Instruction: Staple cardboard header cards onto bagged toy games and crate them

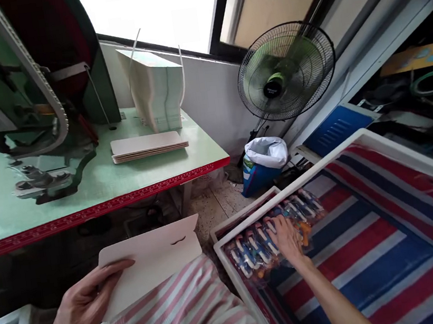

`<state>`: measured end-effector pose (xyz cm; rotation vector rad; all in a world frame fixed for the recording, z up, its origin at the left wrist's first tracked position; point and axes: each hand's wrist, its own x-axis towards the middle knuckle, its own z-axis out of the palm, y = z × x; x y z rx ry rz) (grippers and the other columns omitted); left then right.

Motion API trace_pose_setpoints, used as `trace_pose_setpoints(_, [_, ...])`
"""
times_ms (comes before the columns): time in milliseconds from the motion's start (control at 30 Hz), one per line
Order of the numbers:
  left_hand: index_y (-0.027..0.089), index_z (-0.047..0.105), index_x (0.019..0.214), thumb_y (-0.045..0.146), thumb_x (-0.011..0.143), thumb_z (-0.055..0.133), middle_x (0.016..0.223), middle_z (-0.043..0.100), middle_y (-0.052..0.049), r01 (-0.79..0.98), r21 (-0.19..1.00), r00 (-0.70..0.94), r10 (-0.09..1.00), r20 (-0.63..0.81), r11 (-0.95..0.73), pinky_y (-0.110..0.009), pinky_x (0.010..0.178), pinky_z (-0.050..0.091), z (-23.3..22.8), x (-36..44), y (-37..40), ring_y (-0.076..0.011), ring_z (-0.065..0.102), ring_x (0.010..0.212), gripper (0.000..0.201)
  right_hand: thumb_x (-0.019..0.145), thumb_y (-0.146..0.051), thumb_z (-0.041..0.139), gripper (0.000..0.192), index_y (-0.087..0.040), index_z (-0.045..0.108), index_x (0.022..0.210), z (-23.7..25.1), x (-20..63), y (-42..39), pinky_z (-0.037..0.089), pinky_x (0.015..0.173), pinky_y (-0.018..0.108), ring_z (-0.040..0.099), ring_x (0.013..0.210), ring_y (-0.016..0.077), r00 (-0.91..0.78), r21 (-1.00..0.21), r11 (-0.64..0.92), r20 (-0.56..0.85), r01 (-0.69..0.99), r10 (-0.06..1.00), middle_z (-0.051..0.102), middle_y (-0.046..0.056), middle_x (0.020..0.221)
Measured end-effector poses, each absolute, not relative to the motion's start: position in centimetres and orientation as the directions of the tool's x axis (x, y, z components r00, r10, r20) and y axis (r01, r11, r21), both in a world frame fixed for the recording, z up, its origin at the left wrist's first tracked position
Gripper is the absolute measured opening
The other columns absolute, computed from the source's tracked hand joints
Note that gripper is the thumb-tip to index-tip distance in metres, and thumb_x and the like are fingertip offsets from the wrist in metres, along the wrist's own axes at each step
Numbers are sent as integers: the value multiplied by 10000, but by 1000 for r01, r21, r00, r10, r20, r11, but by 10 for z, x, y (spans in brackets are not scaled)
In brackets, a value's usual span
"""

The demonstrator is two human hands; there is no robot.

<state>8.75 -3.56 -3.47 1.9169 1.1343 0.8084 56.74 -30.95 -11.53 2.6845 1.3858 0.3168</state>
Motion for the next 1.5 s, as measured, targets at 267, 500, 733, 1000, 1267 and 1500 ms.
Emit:
trace_pose_setpoints(267, [356, 836, 986, 732, 823, 629, 1119, 820, 22, 374, 904, 442, 897, 25, -209, -360, 961, 604, -87, 75, -33, -271, 768, 1037, 459, 979, -283, 457, 352, -214, 688, 1235, -117, 593, -326, 493, 855, 412, 661, 1050, 331, 667, 167, -673, 98, 721, 739, 733, 150, 1137])
trace_pose_setpoints(500, [351, 829, 1022, 649, 873, 602, 1127, 818, 25, 355, 894, 451, 888, 92, -273, -341, 994, 583, -100, 76, -29, -259, 762, 1060, 402, 968, -346, 450, 297, -232, 707, 872, -40, 599, -316, 454, 668, 348, 674, 740, 265, 672, -64, -670, 145, 739, 727, 734, 85, 785])
trace_pose_setpoints(733, [306, 807, 1164, 515, 792, 709, 1374, 712, -37, 361, 819, 589, 790, 170, -446, -337, 999, 580, -83, 140, -66, -309, 754, 1106, 438, 845, -484, 726, 283, -227, 634, 918, 39, 524, -255, 457, 543, 279, 614, 583, 180, 647, -891, -336, -64, 307, 760, 705, 10, 708])
trace_pose_setpoints(1000, [270, 625, 1431, 422, 907, 679, 1514, 594, -113, 326, 745, 610, 731, 304, -582, -390, 1110, 488, -62, 149, -105, -316, 607, 1336, 548, 674, -314, 865, 439, -224, 616, 1024, 22, 380, -164, 520, 518, 210, 684, 590, 143, 486, -892, -61, -300, -448, 821, 759, 13, 781])
trace_pose_setpoints(1267, [167, 795, 864, 592, 1023, 383, 830, 761, -86, 225, 960, 295, 951, 94, -165, -296, 704, 540, -52, 118, -75, -243, 698, 778, 613, 831, -505, 791, 497, -238, 604, 1207, 12, 366, -128, 587, 676, 306, 749, 889, 235, 477, -999, 26, 3, -42, 879, 788, 93, 1006])
trace_pose_setpoints(1500, [132, 824, 847, 763, 897, 504, 777, 781, -108, 66, 990, 283, 949, -141, 127, -302, 696, 539, -55, 87, -67, -262, 704, 756, 709, 854, -474, 768, 448, -248, 700, 1234, -8, 391, -109, 536, 950, 407, 693, 1071, 250, 195, -972, -4, 42, 233, 980, 768, 84, 1136])
